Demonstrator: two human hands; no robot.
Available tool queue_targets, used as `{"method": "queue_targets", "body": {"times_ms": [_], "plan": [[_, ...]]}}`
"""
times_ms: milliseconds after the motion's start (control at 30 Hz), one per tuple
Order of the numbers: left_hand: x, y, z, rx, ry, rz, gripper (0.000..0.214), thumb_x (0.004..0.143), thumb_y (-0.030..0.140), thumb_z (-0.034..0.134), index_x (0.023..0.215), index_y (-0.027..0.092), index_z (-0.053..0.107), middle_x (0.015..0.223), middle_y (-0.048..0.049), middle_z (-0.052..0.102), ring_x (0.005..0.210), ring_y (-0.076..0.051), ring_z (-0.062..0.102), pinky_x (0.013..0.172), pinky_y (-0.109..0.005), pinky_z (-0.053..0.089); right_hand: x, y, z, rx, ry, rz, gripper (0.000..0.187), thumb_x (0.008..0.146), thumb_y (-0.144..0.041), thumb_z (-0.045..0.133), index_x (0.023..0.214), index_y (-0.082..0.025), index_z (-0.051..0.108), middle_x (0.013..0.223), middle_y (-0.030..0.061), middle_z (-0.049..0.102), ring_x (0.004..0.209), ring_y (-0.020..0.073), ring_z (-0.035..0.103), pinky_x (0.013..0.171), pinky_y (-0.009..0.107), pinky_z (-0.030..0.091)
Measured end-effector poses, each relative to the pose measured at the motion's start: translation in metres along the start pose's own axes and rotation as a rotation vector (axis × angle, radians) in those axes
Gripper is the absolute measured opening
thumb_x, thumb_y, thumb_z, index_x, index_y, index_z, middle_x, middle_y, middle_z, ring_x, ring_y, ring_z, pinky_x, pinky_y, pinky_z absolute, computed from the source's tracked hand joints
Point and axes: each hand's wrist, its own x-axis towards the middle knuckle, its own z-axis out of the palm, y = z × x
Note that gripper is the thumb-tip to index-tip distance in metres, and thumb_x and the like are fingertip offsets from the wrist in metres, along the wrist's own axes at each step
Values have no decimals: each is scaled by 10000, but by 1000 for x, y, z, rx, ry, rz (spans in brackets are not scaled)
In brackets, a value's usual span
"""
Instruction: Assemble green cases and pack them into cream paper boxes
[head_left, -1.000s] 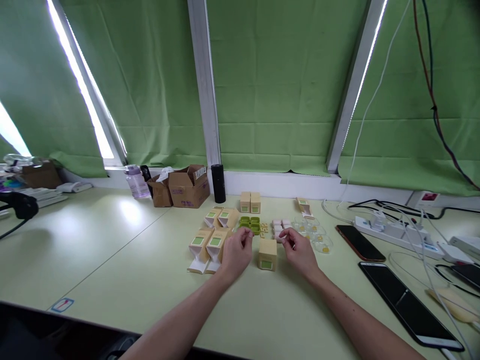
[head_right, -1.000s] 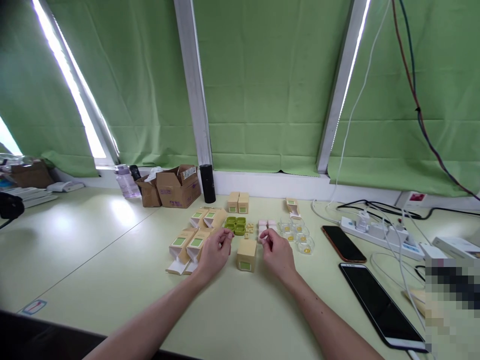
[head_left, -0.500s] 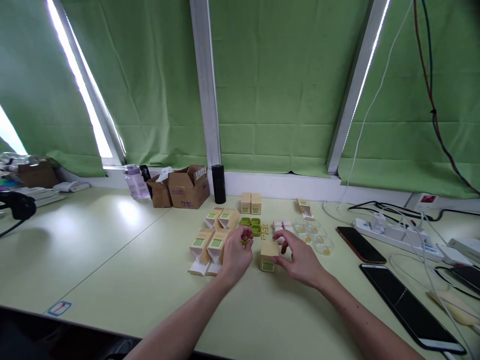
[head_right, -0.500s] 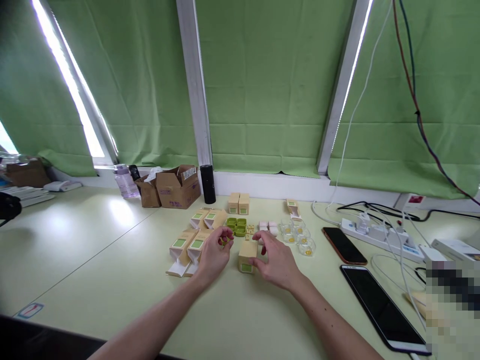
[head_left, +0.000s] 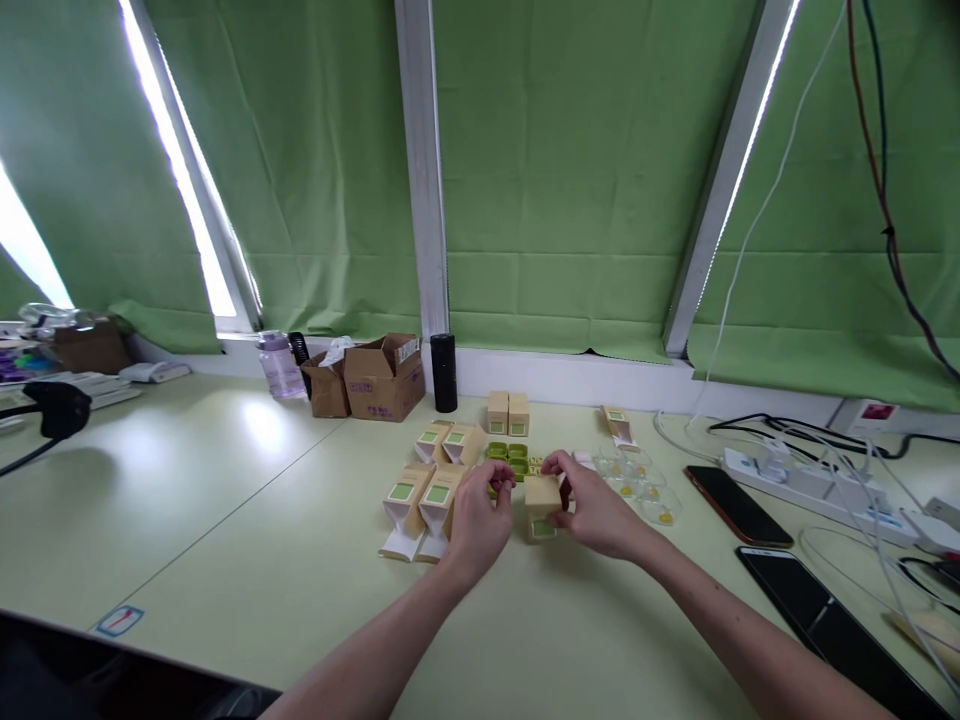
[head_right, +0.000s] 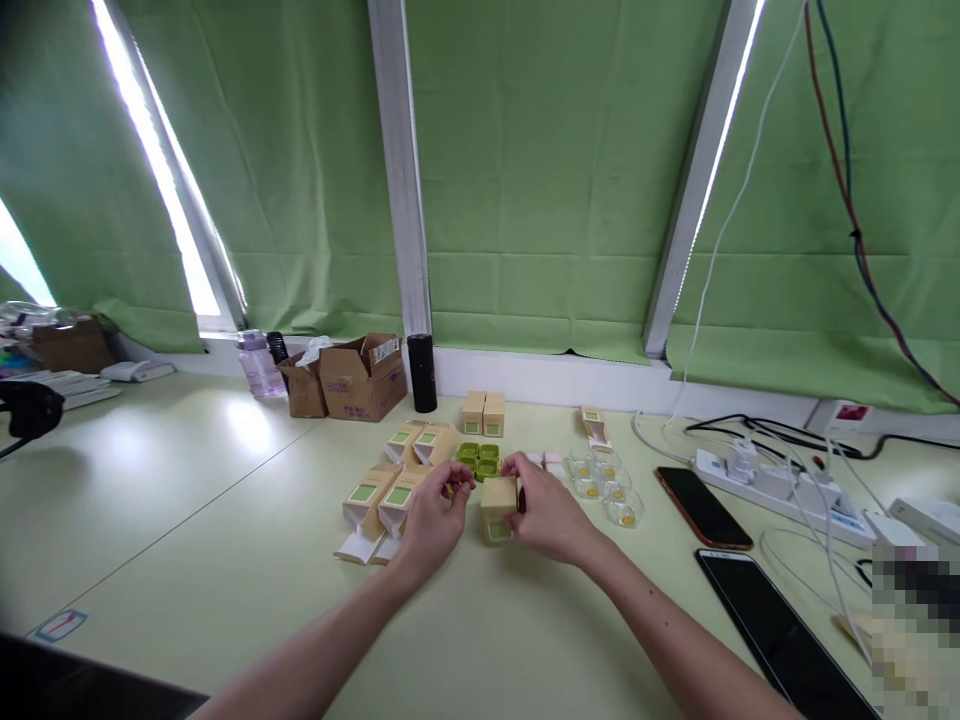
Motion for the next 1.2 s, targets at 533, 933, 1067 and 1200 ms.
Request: {"method": "queue_targets", "body": {"times_ms": [533, 933, 1067, 1200], "plan": [[-4, -3, 6, -25, -57, 42, 164, 890, 99, 540, 941, 221, 637, 883, -36, 748, 833, -198, 708, 796, -319, 559, 135, 102, -20, -155, 176, 294, 407, 773, -72, 733, 1087, -232, 529, 1071, 51, 702, 797, 191, 624, 702, 287, 408], [-6, -4, 7, -44, -70, 65, 159, 907, 98, 546, 963, 214, 641, 892, -45, 750, 834, -194, 713, 790, -312, 558, 121, 96, 9, -357, 105, 286, 281, 943, -150, 627, 1212, -228, 609, 1380, 165, 534, 965, 242, 647, 753, 338, 483], [-6, -3, 8, -48, -71, 73, 158, 908, 99, 543, 961, 210, 641, 887, -46, 747, 828, -197, 711, 784, -315, 565, 114, 83, 11, -442, 12, 320, 203, 938, -175, 658, 1111, -263, 715, 1200, 136, 642, 1144, 323, 614, 806, 355, 501], [-6, -4, 8, -48, -68, 85, 161, 903, 93, 542, 949, 211, 641, 881, -41, 747, 820, -197, 710, 779, -318, 565, 118, 75, 14, -501, -27, 366, 309, 965, -161, 614, 1225, -282, 730, 1280, 144, 649, 1237, 343, 600, 858, 375, 520]]}}
